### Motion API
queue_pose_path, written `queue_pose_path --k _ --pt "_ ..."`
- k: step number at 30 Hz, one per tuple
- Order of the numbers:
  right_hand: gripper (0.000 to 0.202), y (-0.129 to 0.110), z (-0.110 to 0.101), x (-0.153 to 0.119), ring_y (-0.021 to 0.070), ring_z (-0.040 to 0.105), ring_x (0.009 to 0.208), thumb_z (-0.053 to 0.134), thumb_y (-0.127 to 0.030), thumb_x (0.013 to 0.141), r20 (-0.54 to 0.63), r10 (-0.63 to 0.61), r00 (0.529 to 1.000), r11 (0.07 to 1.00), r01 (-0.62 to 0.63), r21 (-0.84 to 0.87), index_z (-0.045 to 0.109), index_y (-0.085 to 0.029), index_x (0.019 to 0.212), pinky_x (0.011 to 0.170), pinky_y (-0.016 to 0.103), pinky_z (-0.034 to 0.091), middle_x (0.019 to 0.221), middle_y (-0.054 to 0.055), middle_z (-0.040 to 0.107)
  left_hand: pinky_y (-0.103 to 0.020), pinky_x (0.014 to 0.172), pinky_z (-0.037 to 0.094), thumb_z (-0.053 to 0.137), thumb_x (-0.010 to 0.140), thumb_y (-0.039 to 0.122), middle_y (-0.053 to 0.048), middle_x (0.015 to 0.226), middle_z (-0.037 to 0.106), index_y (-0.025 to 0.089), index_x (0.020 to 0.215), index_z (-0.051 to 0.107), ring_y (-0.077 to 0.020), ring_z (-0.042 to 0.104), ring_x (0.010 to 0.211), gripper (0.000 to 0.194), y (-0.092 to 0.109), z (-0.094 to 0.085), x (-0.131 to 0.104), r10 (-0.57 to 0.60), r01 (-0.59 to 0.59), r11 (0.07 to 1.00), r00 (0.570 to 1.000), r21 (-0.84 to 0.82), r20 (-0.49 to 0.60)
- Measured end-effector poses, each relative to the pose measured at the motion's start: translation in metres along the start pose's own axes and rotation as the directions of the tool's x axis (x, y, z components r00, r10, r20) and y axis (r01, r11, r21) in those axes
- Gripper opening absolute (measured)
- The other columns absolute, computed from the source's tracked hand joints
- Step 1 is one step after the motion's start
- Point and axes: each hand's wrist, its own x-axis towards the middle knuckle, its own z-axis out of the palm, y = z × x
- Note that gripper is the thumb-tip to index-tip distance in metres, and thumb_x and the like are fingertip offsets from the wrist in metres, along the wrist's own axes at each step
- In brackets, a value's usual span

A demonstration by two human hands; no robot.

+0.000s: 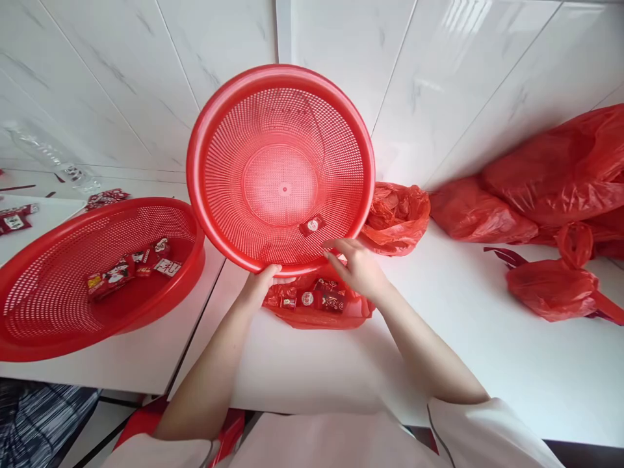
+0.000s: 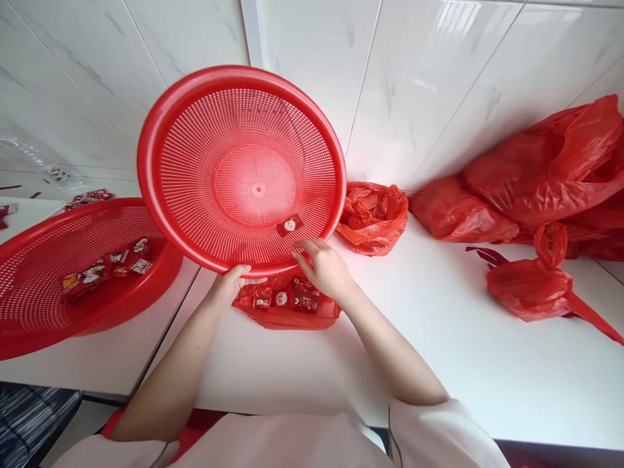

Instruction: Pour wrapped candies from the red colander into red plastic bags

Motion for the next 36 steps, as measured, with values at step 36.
queue_pose_path --k 36 --pt "0.037 -0.009 -0.008 -0.003 0.0213 0.061 0.115 0.056 -0.031 0.09 0.215 -0.07 0.974 0.89 -0.036 0.454 0.06 -0.026 0.126 0.102 0.039 0.047 0.124 0.004 0.065 -0.043 0.081 0.057 0.059 0.067 0.023 -0.003 0.079 0.063 0.016 0.07 0.057 -0.0233 0.065 0.089 0.008 0.001 0.005 0.006 0.044 -0.085 0.976 0.978 -0.198 -0.202"
